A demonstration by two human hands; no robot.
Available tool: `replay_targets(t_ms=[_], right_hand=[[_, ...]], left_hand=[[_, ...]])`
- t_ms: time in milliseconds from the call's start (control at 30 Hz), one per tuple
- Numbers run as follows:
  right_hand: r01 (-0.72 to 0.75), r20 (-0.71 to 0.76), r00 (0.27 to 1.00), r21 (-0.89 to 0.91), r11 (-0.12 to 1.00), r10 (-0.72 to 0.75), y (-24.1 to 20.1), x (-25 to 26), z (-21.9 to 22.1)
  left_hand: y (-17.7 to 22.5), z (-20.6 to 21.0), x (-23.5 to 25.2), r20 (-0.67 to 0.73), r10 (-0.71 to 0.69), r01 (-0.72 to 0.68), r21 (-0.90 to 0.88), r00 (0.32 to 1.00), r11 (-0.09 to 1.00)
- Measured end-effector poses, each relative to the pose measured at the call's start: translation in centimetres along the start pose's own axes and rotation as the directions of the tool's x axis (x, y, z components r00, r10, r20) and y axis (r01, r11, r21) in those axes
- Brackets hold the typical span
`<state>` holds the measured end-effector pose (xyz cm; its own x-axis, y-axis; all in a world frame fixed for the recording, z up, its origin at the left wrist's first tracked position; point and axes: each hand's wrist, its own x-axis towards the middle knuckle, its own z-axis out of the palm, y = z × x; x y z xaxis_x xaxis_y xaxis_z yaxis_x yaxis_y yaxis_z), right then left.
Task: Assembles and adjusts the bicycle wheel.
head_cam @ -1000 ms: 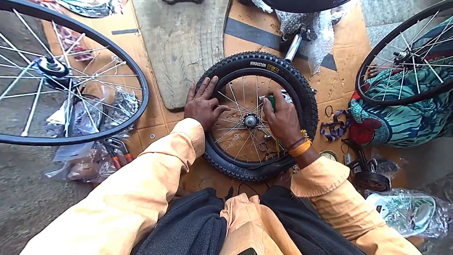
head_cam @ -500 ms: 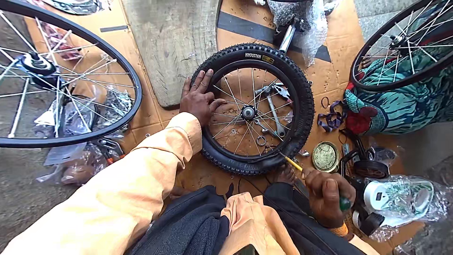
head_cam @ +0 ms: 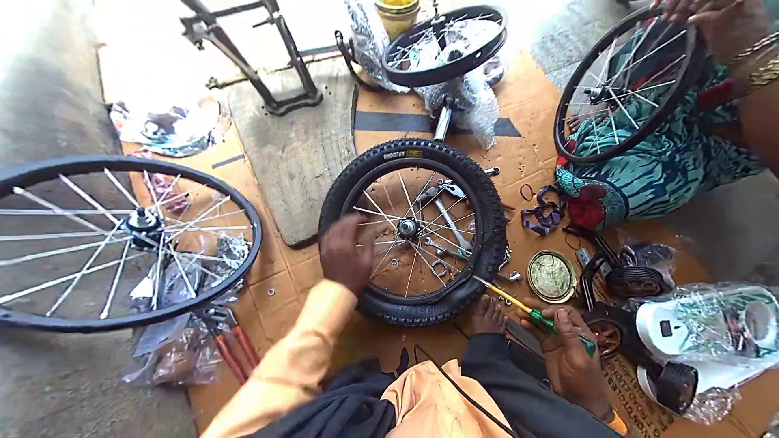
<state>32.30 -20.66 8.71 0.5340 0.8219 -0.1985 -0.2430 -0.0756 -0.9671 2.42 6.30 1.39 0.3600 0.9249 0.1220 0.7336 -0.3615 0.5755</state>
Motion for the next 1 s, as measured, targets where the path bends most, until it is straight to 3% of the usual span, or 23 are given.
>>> replay_targets(t_ms=[67,100,167,200,233,300,333,400,433,467,533,600,733,867,1000], right_hand=[[0.05,-0.063,0.997,0.044,0.998,-0.047,-0.2,-0.3,-0.3],[0.107,-0.085,0.991,-0.01,0.994,-0.107,-0.6,-0.2,-0.5],[0.215,-0.051,0.969,-0.323,0.922,-0.243,-1.8,0.3,-1.5],[0.241,0.019,0.961,-0.555,0.796,-0.277,-2.5,0.5,-2.3],[0.243,0.097,0.958,-0.77,0.59,-0.268,-3.1,0.8,-2.9],[0.156,0.155,0.988,-0.969,0.19,-0.02,-4.3,0.9,-3.1],[0.084,0.101,0.973,-0.992,0.089,0.206,-4.9,0.8,-2.6],[0.019,0.017,0.852,-1.0,0.002,0.524,-4.7,1.6,-1.5],[0.015,0.039,0.82,-0.999,0.045,0.571,-3.8,2.0,-1.2],[-0.007,0.091,0.822,-0.986,0.169,0.562,-2.6,2.4,-0.8],[-0.121,0.147,0.881,-0.849,0.514,0.45,0.6,3.5,0.4],[-0.258,0.074,0.905,-0.687,0.679,0.419,3.3,4.8,2.2],[-0.382,0.051,0.873,-0.544,0.747,0.484,3.7,6.2,5.7],[-0.621,-0.1,0.784,-0.113,0.775,0.613,3.9,5.5,7.7],[-0.594,-0.22,0.792,-0.064,0.802,0.569,5.6,5.2,9.1]], left_hand=[[4.2,1.6,-2.9,0.184,0.138,-0.125,-0.081,0.973,0.989],[5.6,2.7,-3.8,0.317,0.213,-0.181,-0.129,0.924,0.975],[7.4,3.8,-4.3,0.601,0.192,-0.127,-0.149,0.775,0.981],[7.8,4.1,-4.2,0.702,0.14,-0.077,-0.12,0.699,0.99],[8.0,4.3,-3.8,0.772,0.1,-0.056,-0.084,0.628,0.995],[8.7,4.3,-2.3,0.867,0.058,-0.044,-0.042,0.495,0.998],[9.2,4.2,-1.7,0.902,0.056,-0.04,-0.043,0.429,0.998],[9.9,4.0,-0.6,0.945,0.077,-0.027,-0.072,0.319,0.997],[9.8,4.0,-0.4,0.954,0.097,-0.003,-0.1,0.284,0.995],[9.4,4.2,-0.3,0.956,0.124,0.029,-0.136,0.266,0.99],[8.6,5.0,-0.3,0.95,0.157,0.109,-0.192,0.269,0.975],[8.4,5.2,-0.3,0.944,0.173,0.201,-0.234,0.281,0.951],[7.7,4.2,0.1,0.94,0.196,0.311,-0.281,0.279,0.908],[8.0,4.7,0.4,0.938,0.218,0.315,-0.3,0.27,0.9],[8.1,5.5,-0.4,0.912,0.241,0.339,-0.353,0.331,0.872]])
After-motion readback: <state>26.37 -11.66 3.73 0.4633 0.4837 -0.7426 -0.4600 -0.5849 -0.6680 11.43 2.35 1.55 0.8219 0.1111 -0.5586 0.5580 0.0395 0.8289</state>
